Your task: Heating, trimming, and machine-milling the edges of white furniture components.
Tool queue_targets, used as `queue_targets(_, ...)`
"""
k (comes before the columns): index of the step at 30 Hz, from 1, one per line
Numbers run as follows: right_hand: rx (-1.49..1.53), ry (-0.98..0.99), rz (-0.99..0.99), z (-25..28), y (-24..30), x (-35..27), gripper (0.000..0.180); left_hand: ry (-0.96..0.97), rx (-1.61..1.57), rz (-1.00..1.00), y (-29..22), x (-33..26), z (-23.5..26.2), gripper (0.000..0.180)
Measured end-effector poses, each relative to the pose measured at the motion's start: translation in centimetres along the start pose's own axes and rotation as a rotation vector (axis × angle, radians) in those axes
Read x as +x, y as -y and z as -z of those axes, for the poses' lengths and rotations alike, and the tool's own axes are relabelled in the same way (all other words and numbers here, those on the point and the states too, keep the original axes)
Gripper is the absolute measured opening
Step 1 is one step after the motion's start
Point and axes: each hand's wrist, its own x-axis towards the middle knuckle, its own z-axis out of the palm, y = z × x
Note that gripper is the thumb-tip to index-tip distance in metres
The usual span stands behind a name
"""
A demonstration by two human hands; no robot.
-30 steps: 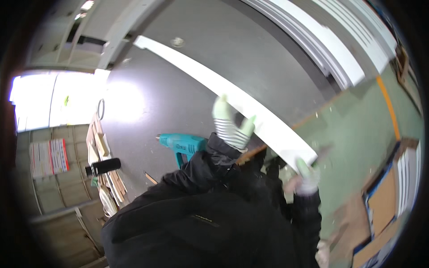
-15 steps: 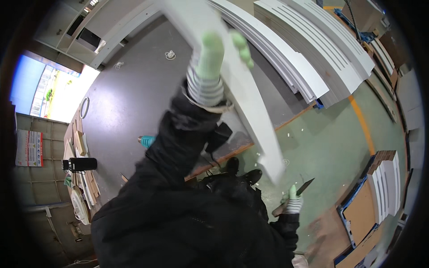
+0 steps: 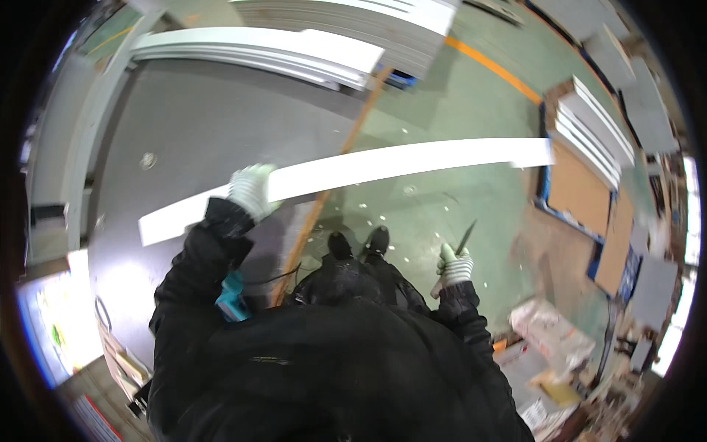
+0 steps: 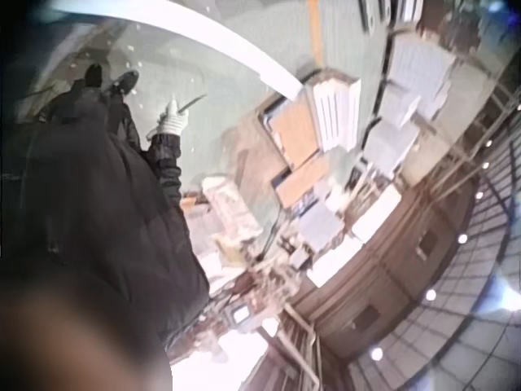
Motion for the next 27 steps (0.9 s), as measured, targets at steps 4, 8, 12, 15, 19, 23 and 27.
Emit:
queue_targets(4, -0.05, -0.094, -0.141, 1.9, -3.5, -0.6, 0.028, 0.106, 0.164, 0.075, 6.5, -3.0, -0.8, 0.034)
queue_targets(8, -0.07, -0.033, -0.196, 2.0, -4.9, -0.5, 0.033, 0.189, 0.319, 0.396, 19.2, -6.4, 0.9, 0.042)
queue_targets(12, -0.081, 0.055, -0.23, 2.7, -4.4, 0.1, 0.045, 0.126, 0.361, 0.303, 22.6, -8.5, -1.9, 0.088)
queue_targets(15, -0.04, 0.256, -0.271, 2.1, -1.8, 0.1, 0.054, 0.013, -0.111, -0.234, 4.1, -2.7, -2.9, 0.072)
queue_targets(19, -0.045, 0.656, -0.167, -2.2, 4.0, -3.5, 0.052, -0.213, -0.165, -0.548, -5.8, -0.8, -11.6, 0.051)
queue_targets(23, -0.018, 0.863, -0.435, -8.2, 10.7, -8.8, 0.073, -0.186, -0.195, -0.472, -5.0, 0.1, -12.7, 0.046)
queue_targets(27, -0.07, 0.828, -0.416, -13.3, 11.3, -10.1, 0.074, -0.189, -0.197, -0.486, -5.3, 0.4, -12.1, 0.05)
